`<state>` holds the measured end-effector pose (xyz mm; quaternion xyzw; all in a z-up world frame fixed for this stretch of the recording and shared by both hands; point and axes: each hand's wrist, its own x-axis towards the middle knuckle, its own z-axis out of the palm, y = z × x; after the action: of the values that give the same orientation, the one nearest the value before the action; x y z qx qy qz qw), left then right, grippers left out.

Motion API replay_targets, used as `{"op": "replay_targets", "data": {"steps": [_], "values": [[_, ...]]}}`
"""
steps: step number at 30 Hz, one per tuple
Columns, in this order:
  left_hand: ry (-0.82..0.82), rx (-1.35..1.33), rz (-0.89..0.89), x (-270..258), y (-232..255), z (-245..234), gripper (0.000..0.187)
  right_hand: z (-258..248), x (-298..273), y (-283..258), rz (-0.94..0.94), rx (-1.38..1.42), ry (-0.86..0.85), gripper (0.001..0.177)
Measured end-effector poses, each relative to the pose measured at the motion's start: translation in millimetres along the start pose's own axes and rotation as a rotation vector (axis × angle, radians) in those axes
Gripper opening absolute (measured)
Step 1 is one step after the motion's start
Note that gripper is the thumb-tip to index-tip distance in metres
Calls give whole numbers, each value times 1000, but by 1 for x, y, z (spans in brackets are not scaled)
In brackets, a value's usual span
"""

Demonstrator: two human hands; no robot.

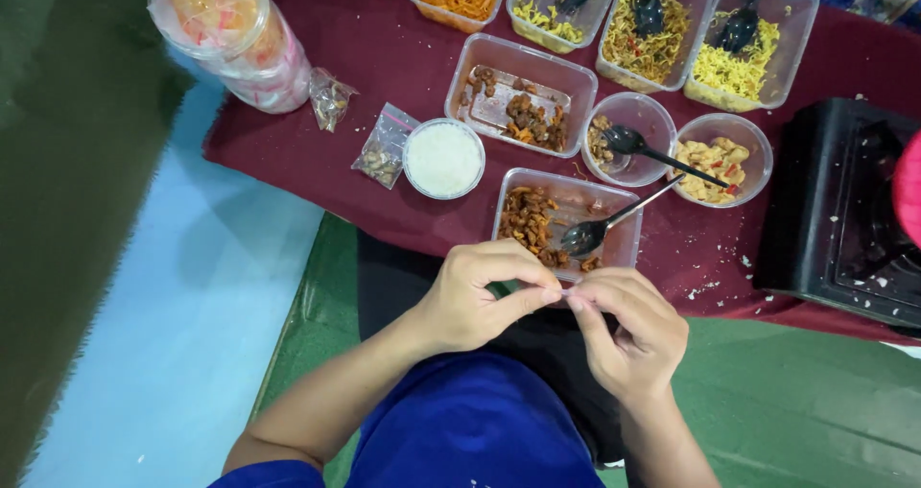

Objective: Packaging food by portioning toppings, wrapping a rice ball, and filling a cup with rice.

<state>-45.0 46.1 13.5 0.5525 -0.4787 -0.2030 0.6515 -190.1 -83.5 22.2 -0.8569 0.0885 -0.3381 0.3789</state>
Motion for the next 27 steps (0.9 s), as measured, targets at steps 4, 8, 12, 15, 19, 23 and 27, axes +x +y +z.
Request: {"op": "replay_targets", "data": {"steps": [4,8,12,15,19,23,27], "values": [[-17,-40,-58,-1,1,-1,9,0,1,-3,-2,-6,-7,11],[-84,11,0,-4,1,-4,6,1,2,-4,-52,-23,-44,9],[-23,-17,-8,-8,2,-3,5,2,-1,-2,28,31,-34,7],[70,-215,-57,-19,-20,4,6,5,1,10,-39,192,-7,7],[102,-211,-71,-26,-22,-3,6,13,0,10,-20,241,-6,9],[239,-142,-197,-28,-17,-10,2,20,-2,14,68,232,-7,10],[539,208,-289,-6,-7,-63,9,10,-5,27,108,132,14,9]]}}
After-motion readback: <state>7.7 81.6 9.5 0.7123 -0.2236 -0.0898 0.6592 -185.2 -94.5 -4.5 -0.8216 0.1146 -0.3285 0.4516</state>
